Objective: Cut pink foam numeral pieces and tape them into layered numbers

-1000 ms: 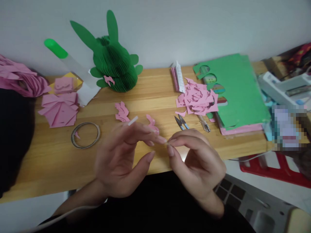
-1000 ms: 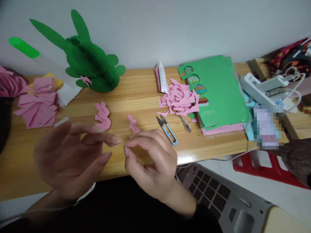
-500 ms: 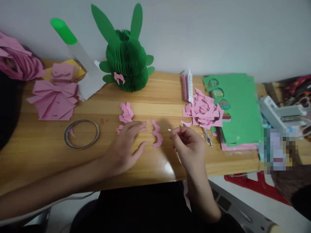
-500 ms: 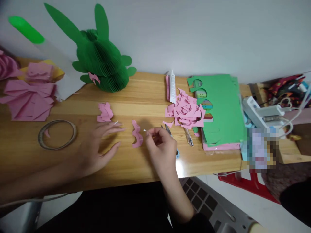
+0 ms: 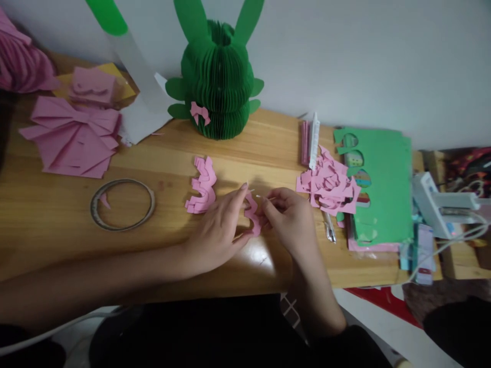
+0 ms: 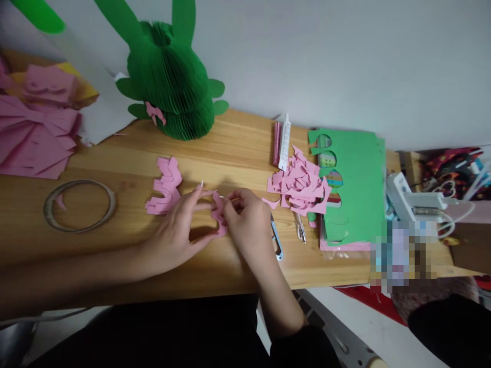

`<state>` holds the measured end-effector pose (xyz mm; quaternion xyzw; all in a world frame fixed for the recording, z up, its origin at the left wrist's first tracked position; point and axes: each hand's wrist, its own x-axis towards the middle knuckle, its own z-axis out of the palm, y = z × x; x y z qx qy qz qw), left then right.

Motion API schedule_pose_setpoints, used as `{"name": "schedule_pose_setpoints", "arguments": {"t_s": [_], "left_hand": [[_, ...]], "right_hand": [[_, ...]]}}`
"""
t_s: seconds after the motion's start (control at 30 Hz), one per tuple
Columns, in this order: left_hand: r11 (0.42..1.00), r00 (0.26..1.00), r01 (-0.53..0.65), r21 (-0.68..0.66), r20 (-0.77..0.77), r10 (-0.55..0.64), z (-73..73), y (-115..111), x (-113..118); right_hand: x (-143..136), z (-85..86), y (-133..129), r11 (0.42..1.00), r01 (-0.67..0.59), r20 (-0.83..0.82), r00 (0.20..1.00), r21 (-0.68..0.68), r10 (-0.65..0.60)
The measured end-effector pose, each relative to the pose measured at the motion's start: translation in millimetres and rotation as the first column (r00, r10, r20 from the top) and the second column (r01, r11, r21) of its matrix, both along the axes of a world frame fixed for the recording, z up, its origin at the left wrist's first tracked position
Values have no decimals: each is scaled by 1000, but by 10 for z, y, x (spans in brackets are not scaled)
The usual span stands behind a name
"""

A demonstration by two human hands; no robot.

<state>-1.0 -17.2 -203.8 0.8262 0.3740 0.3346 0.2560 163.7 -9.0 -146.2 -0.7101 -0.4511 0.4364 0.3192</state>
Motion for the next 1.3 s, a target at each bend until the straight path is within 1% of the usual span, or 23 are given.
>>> {"name": "schedule_pose_setpoints", "arguments": {"t_s": [0.07, 0.17, 0.37, 0.57, 0.77, 1.07, 1.3], "left_hand": [[1000, 1000, -6, -11, 8, 6, -12, 0, 2], [1000, 1000, -5, -17, 7, 5, -23, 2, 5], [1000, 1000, -5, -9, -29, 5, -5, 10, 3], [998, 997, -36, 56, -66, 39, 13, 15, 15], [992, 993, -64, 105, -96, 74, 16, 8, 11], [990, 989, -68, 122, -121, 83, 10, -5, 10], [993, 986, -54, 107, -152, 70, 47, 0, 5]], "right_hand": [[-17, -12, 32, 999, -44, -11, 999, -27, 43], [-31, -45, 58, 995, -76, -40, 996, -57, 74], [-22, -158, 76, 992, -101, -42, 994, -75, 98], [-14, -234, 85, 990, -109, -2, 994, -91, 109], [-21, -238, 95, 988, -129, 23, 991, -89, 132], [-43, -211, 105, 987, -136, 93, 985, -81, 143], [-58, -188, 110, 985, -148, 138, 978, -84, 159]]}}
